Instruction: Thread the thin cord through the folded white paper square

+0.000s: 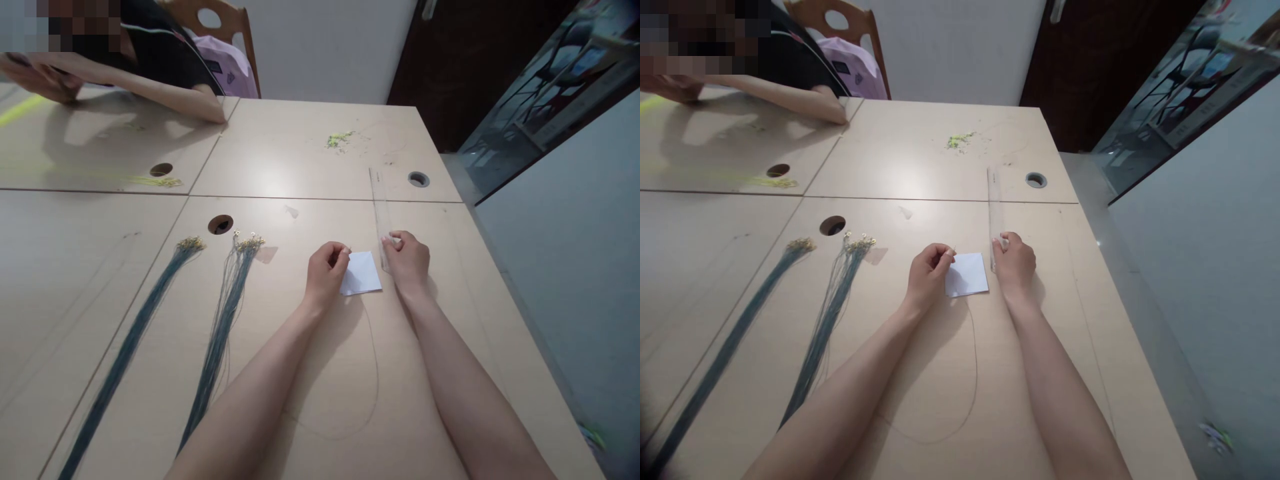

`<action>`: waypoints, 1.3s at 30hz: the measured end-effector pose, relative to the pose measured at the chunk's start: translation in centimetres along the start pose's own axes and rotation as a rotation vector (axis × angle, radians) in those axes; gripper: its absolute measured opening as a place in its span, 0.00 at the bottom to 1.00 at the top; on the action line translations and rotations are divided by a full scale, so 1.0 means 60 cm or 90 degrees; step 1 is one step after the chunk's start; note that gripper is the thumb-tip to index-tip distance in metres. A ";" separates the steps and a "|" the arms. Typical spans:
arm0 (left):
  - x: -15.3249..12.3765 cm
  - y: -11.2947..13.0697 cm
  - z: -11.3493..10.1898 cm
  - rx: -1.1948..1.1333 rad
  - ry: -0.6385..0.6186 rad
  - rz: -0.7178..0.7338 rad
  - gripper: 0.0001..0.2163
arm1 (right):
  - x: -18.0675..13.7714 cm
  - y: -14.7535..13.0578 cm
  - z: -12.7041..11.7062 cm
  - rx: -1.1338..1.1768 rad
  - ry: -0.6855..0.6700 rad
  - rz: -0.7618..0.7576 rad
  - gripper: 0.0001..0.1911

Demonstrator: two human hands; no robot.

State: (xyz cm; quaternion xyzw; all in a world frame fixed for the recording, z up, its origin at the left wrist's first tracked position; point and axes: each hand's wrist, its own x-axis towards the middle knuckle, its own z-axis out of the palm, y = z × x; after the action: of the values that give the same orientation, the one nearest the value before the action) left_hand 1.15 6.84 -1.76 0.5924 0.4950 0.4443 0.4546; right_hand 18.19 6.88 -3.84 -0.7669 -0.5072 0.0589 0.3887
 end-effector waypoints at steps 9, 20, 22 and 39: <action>-0.001 0.000 0.002 -0.004 -0.001 0.005 0.08 | 0.000 -0.003 -0.001 -0.019 0.046 -0.085 0.14; -0.001 -0.006 0.003 0.077 0.008 0.064 0.07 | -0.017 -0.050 -0.003 0.289 -0.184 -0.376 0.14; -0.001 -0.006 0.002 0.075 0.008 0.067 0.07 | -0.017 -0.048 -0.002 0.298 -0.189 -0.373 0.12; -0.002 -0.005 0.004 0.056 0.026 0.074 0.08 | -0.015 -0.049 -0.001 0.326 -0.173 -0.382 0.05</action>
State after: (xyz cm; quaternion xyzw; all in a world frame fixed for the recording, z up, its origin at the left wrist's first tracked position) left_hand 1.30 6.73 -2.12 0.6302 0.4879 0.4595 0.3919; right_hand 15.60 6.65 -2.14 -0.4487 -0.7239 0.1679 0.4964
